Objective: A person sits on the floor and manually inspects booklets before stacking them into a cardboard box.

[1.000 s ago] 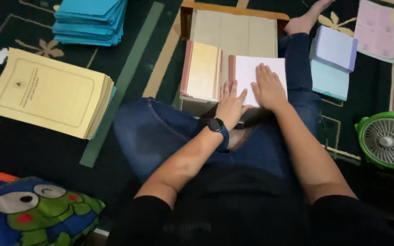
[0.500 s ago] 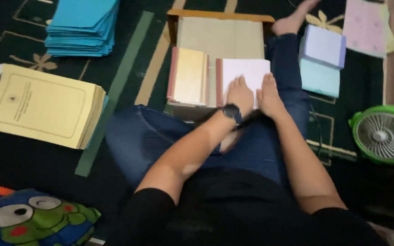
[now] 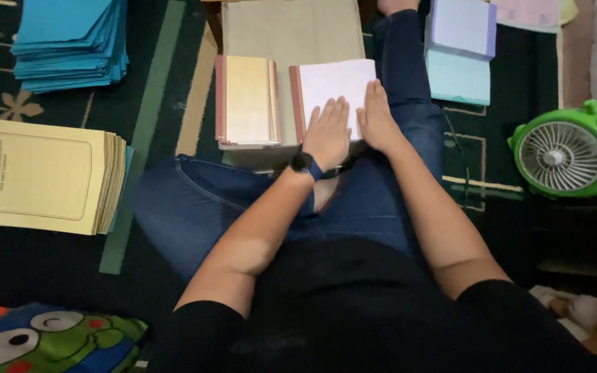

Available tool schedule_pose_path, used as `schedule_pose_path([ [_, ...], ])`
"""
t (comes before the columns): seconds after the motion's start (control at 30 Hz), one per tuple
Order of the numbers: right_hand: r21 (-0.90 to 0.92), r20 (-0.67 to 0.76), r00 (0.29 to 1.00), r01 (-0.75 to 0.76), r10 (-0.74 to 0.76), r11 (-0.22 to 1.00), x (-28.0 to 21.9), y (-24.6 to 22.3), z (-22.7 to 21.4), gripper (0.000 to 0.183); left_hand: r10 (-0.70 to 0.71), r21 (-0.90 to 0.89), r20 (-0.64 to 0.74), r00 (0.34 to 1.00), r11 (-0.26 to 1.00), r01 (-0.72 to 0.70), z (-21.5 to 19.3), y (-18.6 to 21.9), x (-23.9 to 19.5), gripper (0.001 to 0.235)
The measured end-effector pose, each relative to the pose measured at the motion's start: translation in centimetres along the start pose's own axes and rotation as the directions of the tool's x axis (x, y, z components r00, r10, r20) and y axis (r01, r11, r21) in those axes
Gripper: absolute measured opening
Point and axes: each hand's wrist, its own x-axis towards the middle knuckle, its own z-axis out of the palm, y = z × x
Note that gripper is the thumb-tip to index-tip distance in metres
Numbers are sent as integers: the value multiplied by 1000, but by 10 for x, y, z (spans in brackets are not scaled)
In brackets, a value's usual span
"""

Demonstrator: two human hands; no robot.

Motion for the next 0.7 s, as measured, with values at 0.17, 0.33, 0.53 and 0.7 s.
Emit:
schedule_pose_path([
  [0.17, -3, 34, 999, -29, 29, 1000, 1, -3, -4, 65, -37, 37, 41, 998, 999, 36, 25, -33, 78, 62],
  [0.33, -17, -132, 977, 168, -169, 986, -4, -4, -2, 65, -78, 98, -320, 944, 988, 115, 42, -33, 100, 70],
  [0.53, -31, 19, 1000, 26, -25, 999, -8, -14, -10, 63, -32, 53, -90, 995, 998, 37, 12, -22, 11, 62],
  [0.7, -79, 5, 1000, 13, -13, 997, 4, -5, -4, 65, 101, -263, -202, 974, 952, -154, 10, -46, -22, 44],
])
